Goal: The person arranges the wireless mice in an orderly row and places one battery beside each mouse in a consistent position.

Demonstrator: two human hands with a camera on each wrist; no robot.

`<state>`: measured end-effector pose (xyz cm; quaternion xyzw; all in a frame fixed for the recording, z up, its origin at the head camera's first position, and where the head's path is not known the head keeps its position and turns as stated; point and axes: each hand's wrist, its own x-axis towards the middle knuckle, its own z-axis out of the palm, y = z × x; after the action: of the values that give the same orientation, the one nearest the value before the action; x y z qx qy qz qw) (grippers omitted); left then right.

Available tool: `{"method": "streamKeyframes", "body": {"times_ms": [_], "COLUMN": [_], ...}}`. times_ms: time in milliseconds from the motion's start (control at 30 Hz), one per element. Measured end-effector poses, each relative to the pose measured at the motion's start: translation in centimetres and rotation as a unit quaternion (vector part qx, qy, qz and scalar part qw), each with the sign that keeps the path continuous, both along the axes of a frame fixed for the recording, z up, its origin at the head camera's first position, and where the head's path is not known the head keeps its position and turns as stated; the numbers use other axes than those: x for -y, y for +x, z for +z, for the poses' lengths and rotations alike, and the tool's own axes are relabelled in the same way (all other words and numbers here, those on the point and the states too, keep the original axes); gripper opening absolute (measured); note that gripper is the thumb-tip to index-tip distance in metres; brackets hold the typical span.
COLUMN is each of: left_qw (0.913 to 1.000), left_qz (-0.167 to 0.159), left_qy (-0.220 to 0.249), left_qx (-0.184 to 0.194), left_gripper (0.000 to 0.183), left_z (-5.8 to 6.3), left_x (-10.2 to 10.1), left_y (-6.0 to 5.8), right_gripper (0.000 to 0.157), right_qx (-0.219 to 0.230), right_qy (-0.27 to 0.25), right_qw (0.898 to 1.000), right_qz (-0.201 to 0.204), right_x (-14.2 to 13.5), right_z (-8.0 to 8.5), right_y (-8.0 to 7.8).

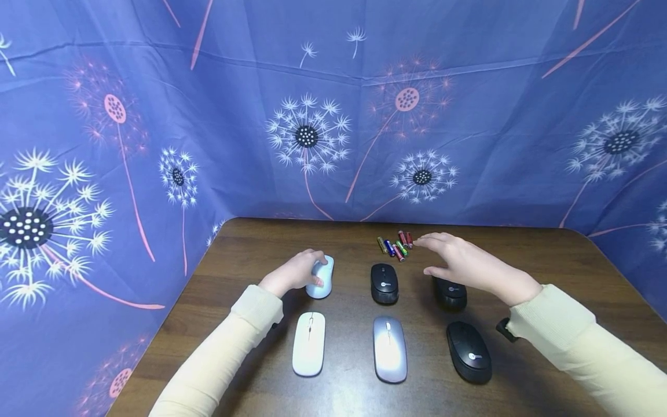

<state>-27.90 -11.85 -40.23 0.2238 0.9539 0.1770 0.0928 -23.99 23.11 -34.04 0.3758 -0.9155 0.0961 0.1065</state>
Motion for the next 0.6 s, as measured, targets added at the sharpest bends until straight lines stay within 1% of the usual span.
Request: {"method": "streamKeyframes", "body": {"times_ms": [100,267,333,400,600], "left_qw": [1.0,1.0,1.0,1.0,1.0], "left_qz": [-0.001,0.001,0.002,0.002,0.004], "left_qy": [-0.001,-0.004,-0.002,-0.002,-0.003], "left_qx": [0.001,0.004,0.003,0.002,0.005], "left_gripper": [0.046,0.046,0.046,0.046,0.046], "left_z": [0.0,0.0,0.1,0.1,0.0], "left_x": [0.1,0.1,0.1,0.1,0.0], "left_y": [-0.1,-0.1,-0.1,-0.1,-0.2], "right_gripper": [0.054,0.061,0.063,0.063,0.061], "right_qx": [0.007,0.043,0.052,0.054,0.035], "right_qy": [-0.008,-0.015,-0.018,-0.018,-0.014], "right_qw": [1.0,0.998,0.997,0.997,0.999], "right_qz": [-0.008,-0.04,-0.046,-0.046,-0.034], "right_x": [0.4,1.2,1.5,1.8,2.5], "right_z": [-0.1,-0.4,-0.7,-1.1,-2.6], "right_y": [-0.7,-2.0,-2.6,-3.2,-4.8]}}
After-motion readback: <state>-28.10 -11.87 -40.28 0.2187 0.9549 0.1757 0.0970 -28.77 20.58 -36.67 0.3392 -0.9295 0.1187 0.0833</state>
